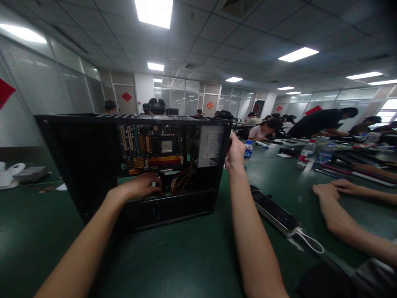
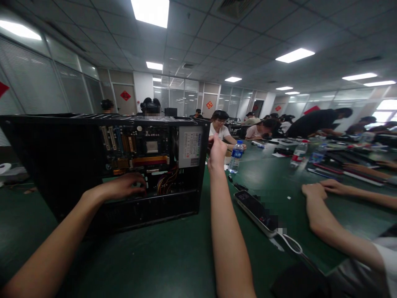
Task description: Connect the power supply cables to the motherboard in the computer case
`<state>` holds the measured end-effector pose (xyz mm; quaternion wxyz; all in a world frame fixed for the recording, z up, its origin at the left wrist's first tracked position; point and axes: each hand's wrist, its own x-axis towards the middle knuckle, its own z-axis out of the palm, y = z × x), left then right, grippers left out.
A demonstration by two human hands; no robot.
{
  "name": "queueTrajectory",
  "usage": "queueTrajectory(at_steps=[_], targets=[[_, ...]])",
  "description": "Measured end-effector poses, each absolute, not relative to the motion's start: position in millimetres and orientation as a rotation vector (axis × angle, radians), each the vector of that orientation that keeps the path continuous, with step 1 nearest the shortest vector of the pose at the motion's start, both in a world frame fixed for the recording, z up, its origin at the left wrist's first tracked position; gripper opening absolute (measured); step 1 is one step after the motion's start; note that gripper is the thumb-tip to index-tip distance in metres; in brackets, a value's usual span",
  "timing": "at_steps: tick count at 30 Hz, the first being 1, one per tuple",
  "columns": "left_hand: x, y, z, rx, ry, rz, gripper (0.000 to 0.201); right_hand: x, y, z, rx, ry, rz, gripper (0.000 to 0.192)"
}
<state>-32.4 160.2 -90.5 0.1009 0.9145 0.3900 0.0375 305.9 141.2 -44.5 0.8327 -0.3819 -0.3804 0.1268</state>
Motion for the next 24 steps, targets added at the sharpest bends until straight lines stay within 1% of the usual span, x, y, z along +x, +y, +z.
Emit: queueTrajectory(at_steps=[3, 7, 9, 12, 15, 17, 19, 21, 23, 24], targets=[[-26, 164, -85, 2.708, 1.048, 0.259, 0.039, 307, 119, -25, -0.659, -0.798, 0.283, 0.047], [-9, 152, -61, 2.593, 1.03, 0.583, 0.046, 283, 71, -1, -0.553, -0.992, 0.062, 0.051], [-2, 139, -47, 2.569, 1.042, 0.68, 0.046, 265, 50, 4, -0.565, -1.145, 0.03, 0.052], [-3, 117, -31, 2.536, 1.061, 0.81, 0.045, 237, 32, 4, -0.689, -1.516, 0.156, 0.048], [-14, 98, -21, 2.494, 1.091, 1.003, 0.045, 214, 35, -5, -0.835, -1.904, 0.322, 0.035], [-21, 89, -16, 2.47, 1.128, 1.167, 0.042, 201, 44, -14, -0.881, -2.083, 0.35, 0.028], [-26, 79, -10, 2.44, 1.158, 1.327, 0.04, 190, 51, -21, -0.881, -2.183, 0.341, 0.031], [-28, 69, -3, 2.423, 1.177, 1.443, 0.037, 181, 54, -25, -0.853, -2.232, 0.361, 0.03], [-28, 60, 3, 2.448, 1.182, 1.466, 0.036, 175, 51, -25, -0.815, -2.233, 0.44, 0.028], [-28, 56, 5, 2.473, 1.173, 1.437, 0.036, 173, 48, -23, -0.797, -2.208, 0.486, 0.031]])
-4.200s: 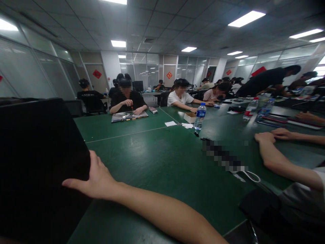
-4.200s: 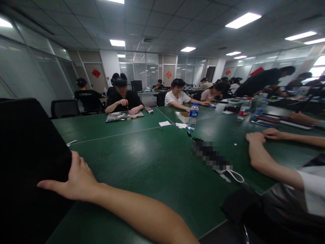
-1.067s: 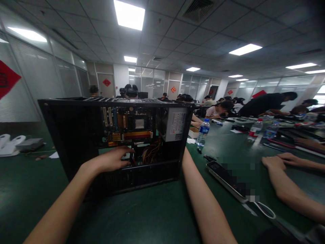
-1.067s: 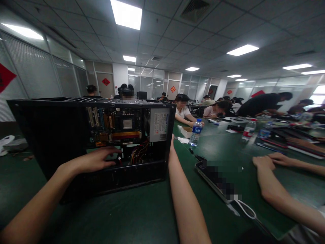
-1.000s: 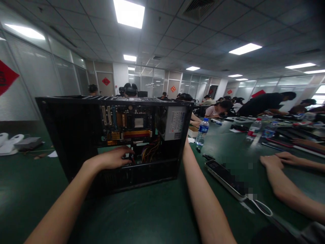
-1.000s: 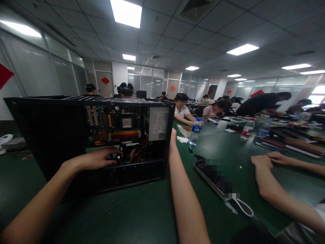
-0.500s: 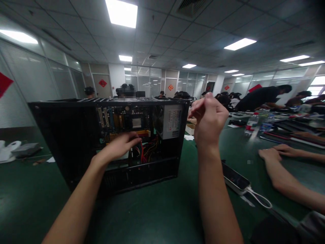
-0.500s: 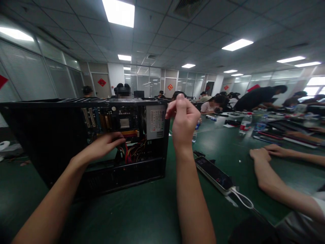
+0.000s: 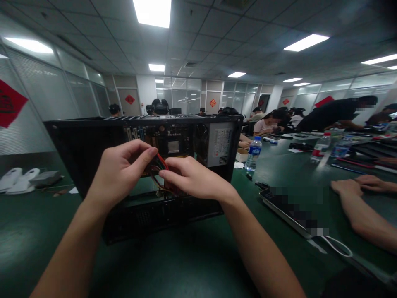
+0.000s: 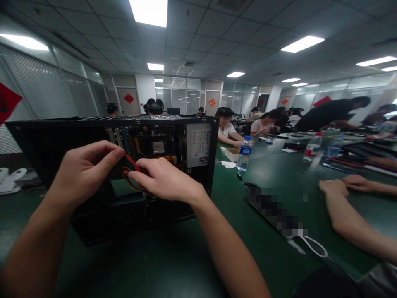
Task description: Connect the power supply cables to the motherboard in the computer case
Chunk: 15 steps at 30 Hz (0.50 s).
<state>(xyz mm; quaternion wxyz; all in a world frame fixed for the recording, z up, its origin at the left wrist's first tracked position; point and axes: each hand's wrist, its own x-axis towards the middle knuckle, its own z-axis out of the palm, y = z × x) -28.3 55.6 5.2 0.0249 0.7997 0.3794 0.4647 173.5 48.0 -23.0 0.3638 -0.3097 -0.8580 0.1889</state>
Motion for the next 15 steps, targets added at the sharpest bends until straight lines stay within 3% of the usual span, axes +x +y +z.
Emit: queueTrajectory(at_steps=[7, 15], targets=[[-34, 43, 11, 2.62, 0.946, 0.942, 0.041, 191, 27, -6, -0.671, -1.805, 0.627, 0.044], [-37, 40, 11, 2.718, 0.894, 0.696, 0.035, 199, 20, 0, -0.616, -1.758, 0.689, 0.045]])
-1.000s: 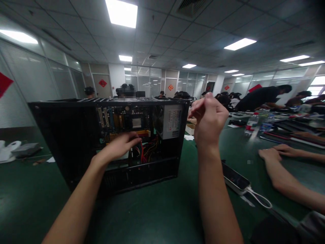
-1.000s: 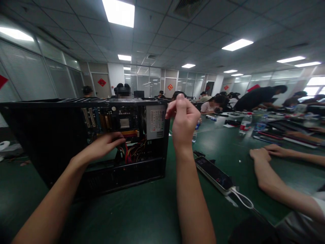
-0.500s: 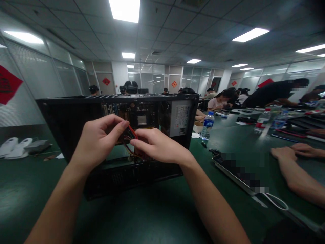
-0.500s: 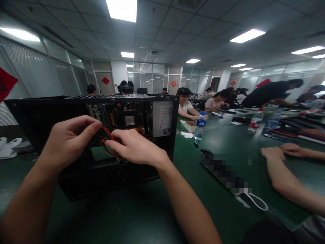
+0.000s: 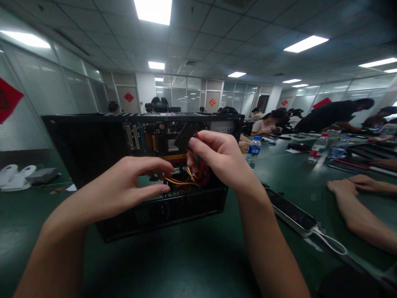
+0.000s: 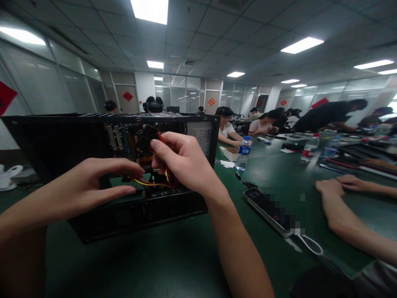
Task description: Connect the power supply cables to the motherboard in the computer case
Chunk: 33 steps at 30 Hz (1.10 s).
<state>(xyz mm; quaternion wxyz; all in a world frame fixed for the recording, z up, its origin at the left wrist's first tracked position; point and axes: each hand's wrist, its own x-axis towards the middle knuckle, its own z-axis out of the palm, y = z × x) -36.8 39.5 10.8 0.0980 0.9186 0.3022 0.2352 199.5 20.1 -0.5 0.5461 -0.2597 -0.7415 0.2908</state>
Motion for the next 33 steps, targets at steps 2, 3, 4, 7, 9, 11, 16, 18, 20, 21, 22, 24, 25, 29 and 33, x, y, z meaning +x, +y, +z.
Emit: queueTrajectory(at_steps=[2, 3, 4, 7, 9, 11, 16, 18, 20, 21, 22, 24, 25, 29, 33], targets=[[-39, 44, 10, 2.756, 0.911, 0.643, 0.034, 199, 21, -1, -0.597, -1.745, 0.699, 0.044], [-40, 46, 10, 2.766, 0.931, 0.646, 0.033, 199, 21, -1, -0.588, -1.746, 0.704, 0.043], [-42, 47, 10, 2.772, 0.952, 0.654, 0.033, 199, 21, -1, -0.582, -1.747, 0.707, 0.042], [-45, 47, 13, 2.789, 0.949, 0.586, 0.03, 200, 21, 0, -0.589, -1.742, 0.705, 0.041], [-48, 45, 15, 2.798, 0.913, 0.522, 0.028, 200, 20, 0, -0.594, -1.741, 0.699, 0.041], [-51, 43, 17, 2.807, 0.891, 0.547, 0.025, 199, 19, 0, -0.599, -1.742, 0.695, 0.041], [-56, 42, 17, 2.821, 0.829, 0.786, 0.02, 196, 16, -1, -0.656, -1.763, 0.719, 0.04], [-55, 41, 15, 2.814, 0.85, 1.018, 0.021, 193, 16, -2, -0.669, -1.811, 0.745, 0.039], [-54, 39, 13, 2.828, 0.877, 1.254, 0.023, 190, 17, -3, -0.676, -1.857, 0.768, 0.038], [-53, 38, 12, 2.849, 0.891, 1.333, 0.025, 188, 17, -4, -0.678, -1.874, 0.777, 0.038], [-52, 37, 11, 2.878, 0.904, 1.386, 0.026, 186, 18, -5, -0.678, -1.889, 0.783, 0.037], [-50, 35, 10, 2.942, 0.92, 1.434, 0.029, 184, 19, -6, -0.67, -1.918, 0.777, 0.037], [-49, 34, 10, 2.974, 0.921, 1.441, 0.029, 184, 19, -7, -0.664, -1.932, 0.764, 0.037], [-45, 35, 8, 3.051, 0.836, 1.503, 0.021, 185, 23, -8, -0.647, -1.945, 0.717, 0.038], [-43, 40, 6, 3.033, 0.717, 1.539, 0.027, 185, 26, -8, -0.669, -1.949, 0.78, 0.041]])
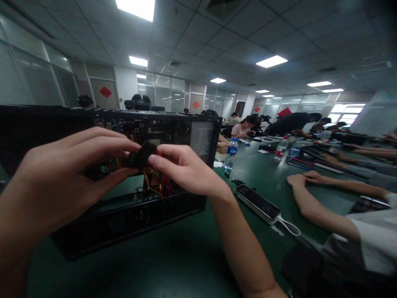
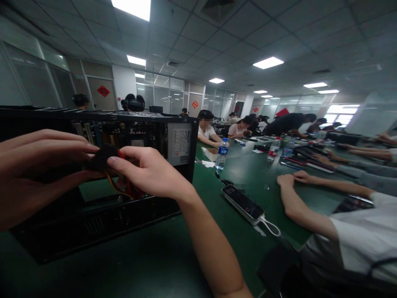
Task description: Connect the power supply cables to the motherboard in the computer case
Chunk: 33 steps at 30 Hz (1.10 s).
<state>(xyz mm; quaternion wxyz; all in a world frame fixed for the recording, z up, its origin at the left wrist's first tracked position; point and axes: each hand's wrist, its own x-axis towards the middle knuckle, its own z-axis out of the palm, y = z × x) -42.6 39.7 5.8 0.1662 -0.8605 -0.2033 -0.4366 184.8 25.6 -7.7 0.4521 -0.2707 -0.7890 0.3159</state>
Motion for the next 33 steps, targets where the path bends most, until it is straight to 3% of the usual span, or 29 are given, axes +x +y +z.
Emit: queueTrajectory(at_steps=[6, 12, 20, 33], targets=[[-42, 45, 6, -2.489, -0.611, -1.122, 0.033, 183, 30, -10, -0.673, -1.935, 0.751, 0.041], [-33, 37, 9, -2.474, -0.576, -1.142, 0.025, 186, 33, -10, -0.706, -1.95, 0.758, 0.045], [-35, 45, 6, -2.474, -0.527, -1.178, 0.038, 186, 34, -8, -0.66, -1.937, 0.834, 0.045], [-23, 46, 3, -2.524, -0.668, -1.184, 0.033, 186, 42, -15, -0.743, -1.965, 0.738, 0.04]])
